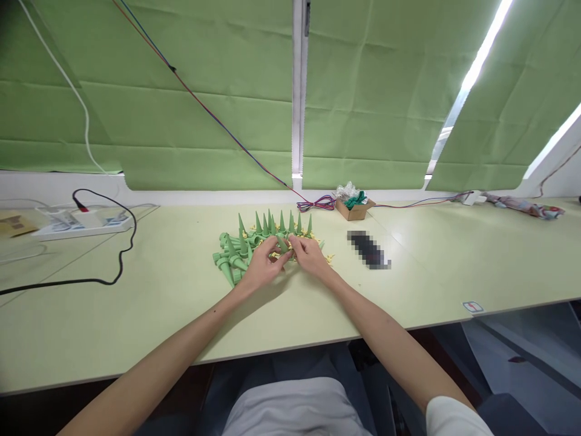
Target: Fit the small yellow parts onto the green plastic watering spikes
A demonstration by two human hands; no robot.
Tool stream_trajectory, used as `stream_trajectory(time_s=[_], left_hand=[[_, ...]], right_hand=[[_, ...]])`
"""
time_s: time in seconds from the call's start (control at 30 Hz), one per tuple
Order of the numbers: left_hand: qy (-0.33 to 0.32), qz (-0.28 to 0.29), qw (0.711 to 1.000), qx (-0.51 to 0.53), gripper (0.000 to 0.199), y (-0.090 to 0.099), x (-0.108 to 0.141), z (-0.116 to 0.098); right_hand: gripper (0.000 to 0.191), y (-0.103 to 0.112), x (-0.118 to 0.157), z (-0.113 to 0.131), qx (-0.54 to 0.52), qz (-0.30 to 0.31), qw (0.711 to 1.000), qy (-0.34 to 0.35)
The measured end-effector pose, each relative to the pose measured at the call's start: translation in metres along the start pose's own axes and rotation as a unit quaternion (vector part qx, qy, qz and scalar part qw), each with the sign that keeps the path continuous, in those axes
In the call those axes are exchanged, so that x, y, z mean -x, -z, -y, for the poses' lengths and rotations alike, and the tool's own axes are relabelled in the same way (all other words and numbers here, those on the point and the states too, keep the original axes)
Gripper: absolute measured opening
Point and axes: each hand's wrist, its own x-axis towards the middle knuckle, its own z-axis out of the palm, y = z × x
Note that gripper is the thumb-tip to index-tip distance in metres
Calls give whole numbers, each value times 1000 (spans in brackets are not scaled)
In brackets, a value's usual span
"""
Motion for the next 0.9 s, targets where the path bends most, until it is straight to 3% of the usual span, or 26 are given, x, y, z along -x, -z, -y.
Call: stream_trajectory(time_s=[0.37, 0.53, 0.77, 0.83, 0.9], left_hand=[[-60, -7, 998, -30, 5, 1, 2, -1], [-70, -10, 996, -46, 14, 0, 3, 0], [28, -58, 998, 24, 32, -2, 0, 0], [64, -56, 994, 73, 22, -1, -2, -1], [107, -34, 982, 152, 25, 0, -4, -3]], right_hand=[[59, 2, 0, 2, 47, 2, 999, -3], [60, 1, 0, 3, 49, -6, 999, -14], [56, 0, 2, 7, 15, -40, 999, -15], [54, 1, 2, 7, 6, -51, 999, -12], [52, 2, 2, 6, 0, -57, 998, -11]])
